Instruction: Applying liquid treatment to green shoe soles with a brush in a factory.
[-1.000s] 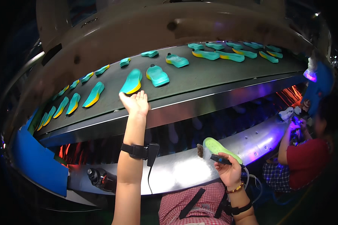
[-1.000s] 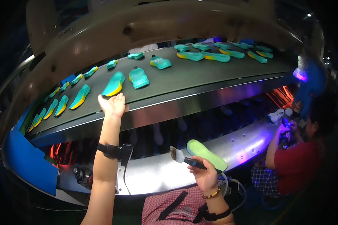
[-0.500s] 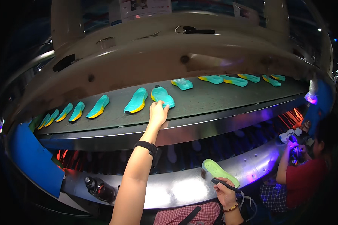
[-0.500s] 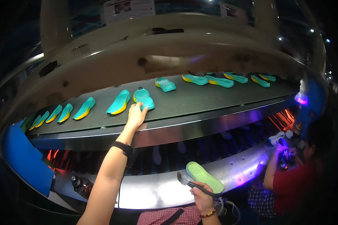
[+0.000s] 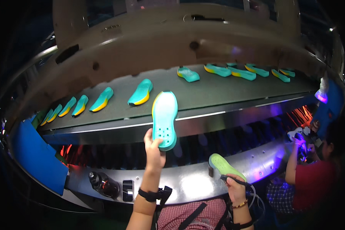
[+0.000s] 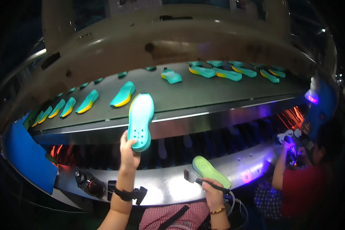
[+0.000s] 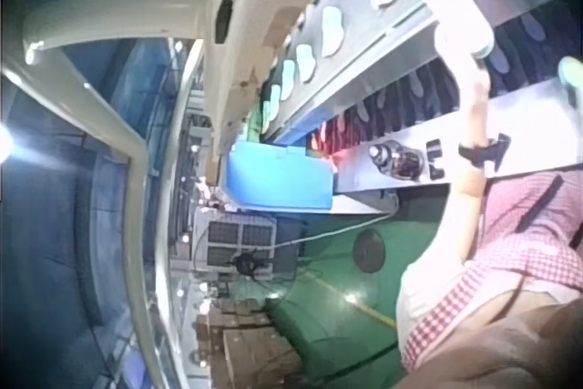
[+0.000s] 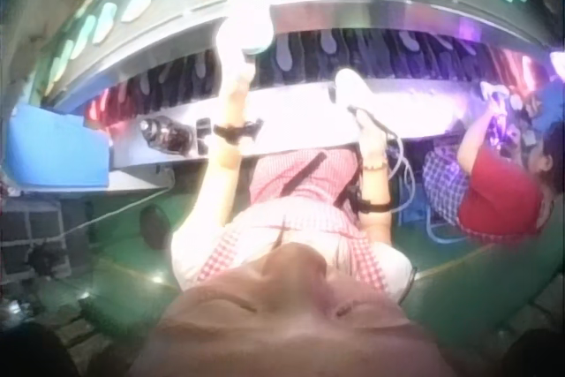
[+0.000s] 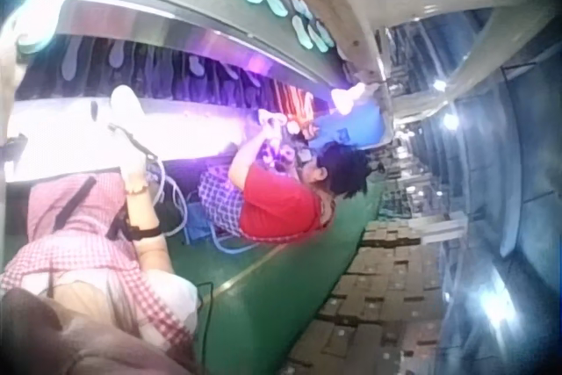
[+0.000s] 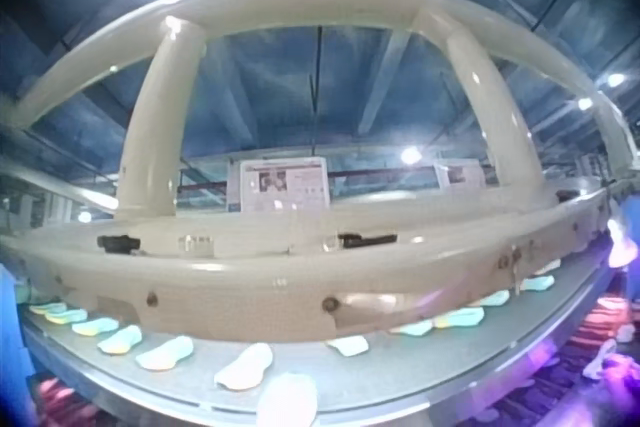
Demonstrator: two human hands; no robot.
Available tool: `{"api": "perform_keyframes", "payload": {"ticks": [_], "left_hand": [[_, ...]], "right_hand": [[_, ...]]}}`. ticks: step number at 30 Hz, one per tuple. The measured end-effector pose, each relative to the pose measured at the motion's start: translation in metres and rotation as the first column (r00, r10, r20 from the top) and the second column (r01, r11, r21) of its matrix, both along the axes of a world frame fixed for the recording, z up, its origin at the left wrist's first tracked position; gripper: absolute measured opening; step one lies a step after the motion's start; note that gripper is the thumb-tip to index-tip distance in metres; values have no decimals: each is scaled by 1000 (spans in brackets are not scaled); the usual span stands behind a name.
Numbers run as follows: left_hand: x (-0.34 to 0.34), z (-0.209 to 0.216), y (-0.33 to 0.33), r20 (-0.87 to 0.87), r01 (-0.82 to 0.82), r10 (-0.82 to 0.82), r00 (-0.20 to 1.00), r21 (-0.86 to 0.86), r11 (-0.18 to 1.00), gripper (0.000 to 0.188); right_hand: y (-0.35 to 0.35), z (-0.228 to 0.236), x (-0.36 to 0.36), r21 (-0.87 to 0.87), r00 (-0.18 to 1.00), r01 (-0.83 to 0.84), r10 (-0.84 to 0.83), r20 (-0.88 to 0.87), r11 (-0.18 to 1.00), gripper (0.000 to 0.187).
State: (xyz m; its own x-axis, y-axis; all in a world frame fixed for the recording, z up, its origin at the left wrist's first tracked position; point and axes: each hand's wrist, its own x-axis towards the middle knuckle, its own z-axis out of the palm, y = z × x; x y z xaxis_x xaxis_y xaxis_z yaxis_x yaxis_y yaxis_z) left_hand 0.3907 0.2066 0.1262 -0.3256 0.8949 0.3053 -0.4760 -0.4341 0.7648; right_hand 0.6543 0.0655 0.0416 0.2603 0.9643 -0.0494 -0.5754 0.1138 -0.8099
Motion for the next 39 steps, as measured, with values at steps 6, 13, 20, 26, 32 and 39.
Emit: {"api": "perform_keyframes", "payload": {"ticks": [6,13,20,26,32,39], "left_hand": [[-27,-48,-60,265,741,-728,632,69,668,65],[-3,-128,-107,396,791,-684,612,-302,533,73],[30,-119,-127,635,890,-676,373,-38,455,93],[47,-120,-128,589,772,-567,576,-166,613,82],[36,-108,-116,543,590,-350,763,-364,720,80],[16,-96,-125,509,722,-555,658,-216,657,83]], "right_hand": [[2,-2,1,-10,999,-38,38,-29,999,21],[5,-5,-15,-36,973,-217,219,78,976,19],[27,3,-47,-34,886,-419,416,207,908,22],[49,28,-70,23,752,-391,305,585,920,17],[20,48,-82,301,388,-558,-77,918,773,19],[14,71,-42,-59,284,-765,419,863,641,21]]}}
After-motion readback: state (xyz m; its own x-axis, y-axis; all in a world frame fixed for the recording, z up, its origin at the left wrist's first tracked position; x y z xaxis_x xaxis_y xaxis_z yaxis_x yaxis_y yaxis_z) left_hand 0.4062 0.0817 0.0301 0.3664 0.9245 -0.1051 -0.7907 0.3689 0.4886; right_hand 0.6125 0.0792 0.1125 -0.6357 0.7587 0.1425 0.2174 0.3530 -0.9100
